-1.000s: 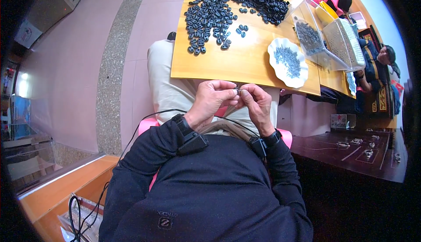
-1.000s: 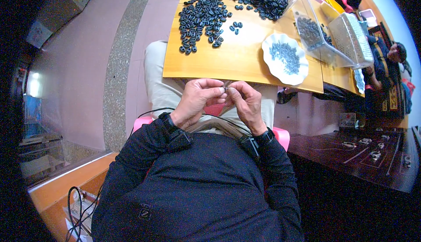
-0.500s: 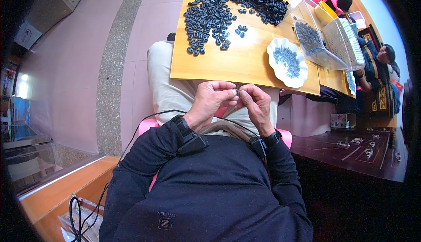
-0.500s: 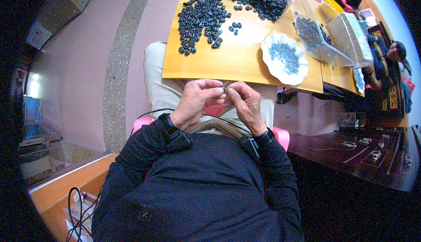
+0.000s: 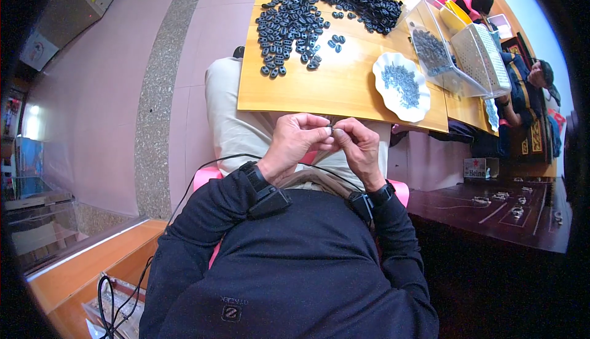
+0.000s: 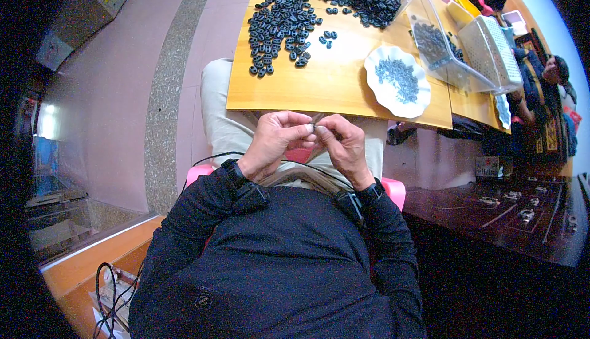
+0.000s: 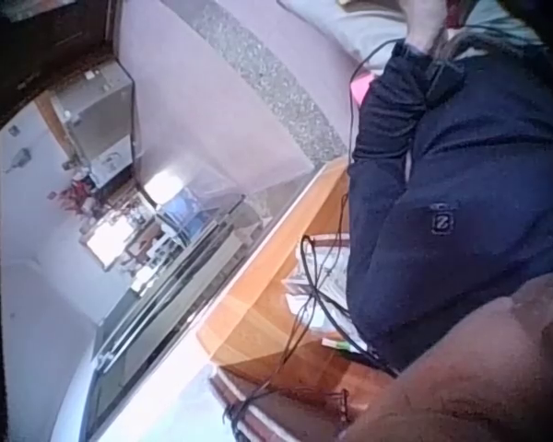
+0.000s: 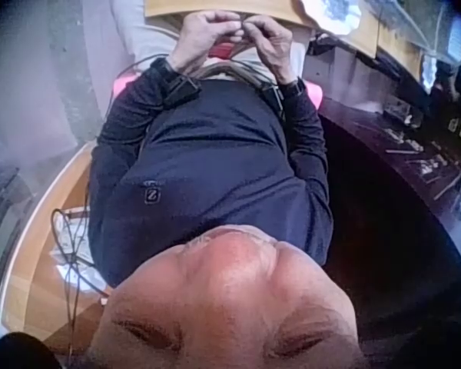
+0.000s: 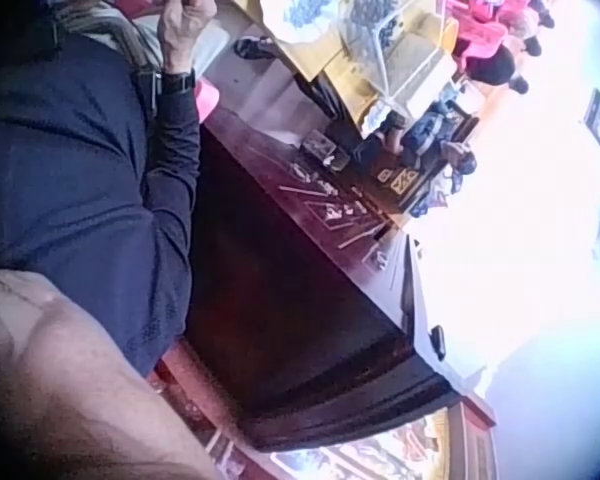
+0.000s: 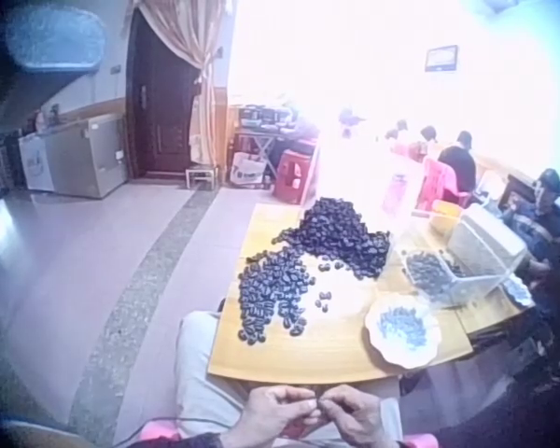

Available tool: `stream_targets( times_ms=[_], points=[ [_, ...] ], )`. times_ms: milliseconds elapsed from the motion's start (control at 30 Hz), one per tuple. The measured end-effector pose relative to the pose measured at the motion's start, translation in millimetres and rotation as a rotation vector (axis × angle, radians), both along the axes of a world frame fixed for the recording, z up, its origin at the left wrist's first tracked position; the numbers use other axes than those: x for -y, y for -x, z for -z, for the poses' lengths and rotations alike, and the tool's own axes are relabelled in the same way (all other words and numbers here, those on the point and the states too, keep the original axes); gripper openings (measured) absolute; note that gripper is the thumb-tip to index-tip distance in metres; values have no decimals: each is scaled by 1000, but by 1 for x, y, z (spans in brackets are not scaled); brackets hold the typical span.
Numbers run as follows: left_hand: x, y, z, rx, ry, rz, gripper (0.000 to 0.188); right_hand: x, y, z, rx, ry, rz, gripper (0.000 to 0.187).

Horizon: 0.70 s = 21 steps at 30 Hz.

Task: The person picks up a plastic cord lock and a metal spring by hand, inserts the spring into the cord lock, and places the assembled unit into a white bowl.

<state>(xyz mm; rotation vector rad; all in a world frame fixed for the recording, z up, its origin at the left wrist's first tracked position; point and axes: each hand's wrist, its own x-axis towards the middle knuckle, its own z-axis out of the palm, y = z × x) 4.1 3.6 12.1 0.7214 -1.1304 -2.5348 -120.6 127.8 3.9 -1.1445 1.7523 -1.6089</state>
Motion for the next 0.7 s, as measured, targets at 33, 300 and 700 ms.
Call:
stream_targets(
  times_ms=[33, 300, 700],
  points=[
    [0, 0, 1, 3, 20, 3, 17, 0, 1, -1, -13, -17, -9, 6],
    [-6, 1, 3, -30, 60, 0, 16, -3, 6, -2, -87, -37, -54, 9],
    [-2, 2, 3, -71, 13, -1, 16, -2, 6, 7, 365, 8, -52, 17]
  ],
)
